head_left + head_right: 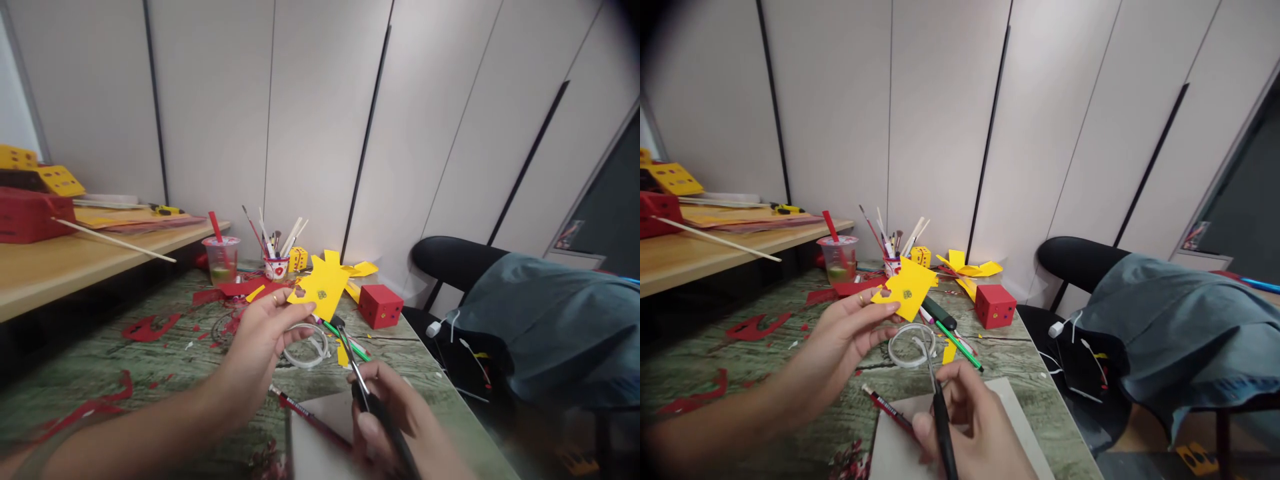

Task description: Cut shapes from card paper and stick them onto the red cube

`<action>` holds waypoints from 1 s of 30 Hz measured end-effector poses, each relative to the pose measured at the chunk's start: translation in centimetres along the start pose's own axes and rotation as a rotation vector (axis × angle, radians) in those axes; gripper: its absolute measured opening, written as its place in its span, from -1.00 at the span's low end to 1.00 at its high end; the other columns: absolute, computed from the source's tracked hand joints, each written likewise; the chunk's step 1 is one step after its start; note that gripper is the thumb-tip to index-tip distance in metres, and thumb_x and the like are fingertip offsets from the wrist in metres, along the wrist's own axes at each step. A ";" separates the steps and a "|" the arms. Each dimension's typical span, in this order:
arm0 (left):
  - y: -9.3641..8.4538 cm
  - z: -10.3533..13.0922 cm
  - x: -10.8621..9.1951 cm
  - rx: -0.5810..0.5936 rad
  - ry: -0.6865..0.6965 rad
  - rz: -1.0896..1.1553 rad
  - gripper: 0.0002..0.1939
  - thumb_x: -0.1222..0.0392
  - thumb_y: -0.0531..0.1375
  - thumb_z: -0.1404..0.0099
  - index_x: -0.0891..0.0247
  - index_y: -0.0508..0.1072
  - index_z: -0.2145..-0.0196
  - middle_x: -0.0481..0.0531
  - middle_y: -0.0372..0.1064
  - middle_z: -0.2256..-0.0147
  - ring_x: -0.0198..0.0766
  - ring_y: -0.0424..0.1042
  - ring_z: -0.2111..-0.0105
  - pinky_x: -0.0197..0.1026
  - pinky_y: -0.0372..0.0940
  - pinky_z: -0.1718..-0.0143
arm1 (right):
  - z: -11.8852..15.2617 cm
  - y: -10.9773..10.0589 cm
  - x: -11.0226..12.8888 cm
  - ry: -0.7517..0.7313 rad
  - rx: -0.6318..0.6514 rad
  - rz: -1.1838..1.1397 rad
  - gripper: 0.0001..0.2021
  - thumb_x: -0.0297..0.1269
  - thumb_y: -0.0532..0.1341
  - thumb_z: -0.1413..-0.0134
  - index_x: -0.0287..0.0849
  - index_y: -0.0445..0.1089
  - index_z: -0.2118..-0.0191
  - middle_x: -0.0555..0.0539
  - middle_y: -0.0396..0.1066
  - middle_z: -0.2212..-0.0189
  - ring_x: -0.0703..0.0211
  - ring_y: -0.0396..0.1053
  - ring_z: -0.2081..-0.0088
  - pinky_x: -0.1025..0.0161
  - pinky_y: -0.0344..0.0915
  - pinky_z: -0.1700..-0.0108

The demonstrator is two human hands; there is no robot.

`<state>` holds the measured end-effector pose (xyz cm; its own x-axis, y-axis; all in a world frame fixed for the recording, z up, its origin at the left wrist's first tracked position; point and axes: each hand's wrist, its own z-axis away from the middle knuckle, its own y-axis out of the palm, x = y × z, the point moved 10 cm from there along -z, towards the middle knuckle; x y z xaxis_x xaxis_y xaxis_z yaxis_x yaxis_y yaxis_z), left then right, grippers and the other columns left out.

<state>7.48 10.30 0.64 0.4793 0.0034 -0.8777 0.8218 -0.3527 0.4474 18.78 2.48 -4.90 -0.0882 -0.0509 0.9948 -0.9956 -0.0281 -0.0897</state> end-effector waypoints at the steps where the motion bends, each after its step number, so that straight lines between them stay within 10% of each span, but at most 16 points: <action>1: 0.1 0.2 0.3 0.001 -0.014 0.003 -0.83 0.31 0.20 -0.06 0.37 0.36 0.33 0.05 0.34 0.34 -0.34 0.30 0.38 -0.34 0.26 0.42 | 0.2 0.0 -0.1 -0.014 0.007 0.032 -0.60 0.00 0.20 0.16 -0.15 0.12 0.29 0.12 0.19 0.60 0.38 0.15 0.60 0.39 0.06 0.55; 30: 1.9 2.2 4.1 0.165 -0.223 -0.089 -0.85 0.27 0.20 -0.04 0.37 0.43 0.37 0.09 0.37 0.36 -0.32 0.30 0.38 -0.32 0.17 0.41 | 0.8 -0.7 0.0 -0.041 -0.044 -0.037 -0.58 0.06 0.18 0.18 -0.12 0.23 0.23 0.06 0.15 0.59 0.36 0.09 0.65 0.43 0.03 0.69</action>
<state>10.32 7.56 -2.48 0.3133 -0.1582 -0.9364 0.7877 -0.5074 0.3493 19.54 1.71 -4.88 -0.0510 -0.0920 0.9945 -0.9987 0.0129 -0.0501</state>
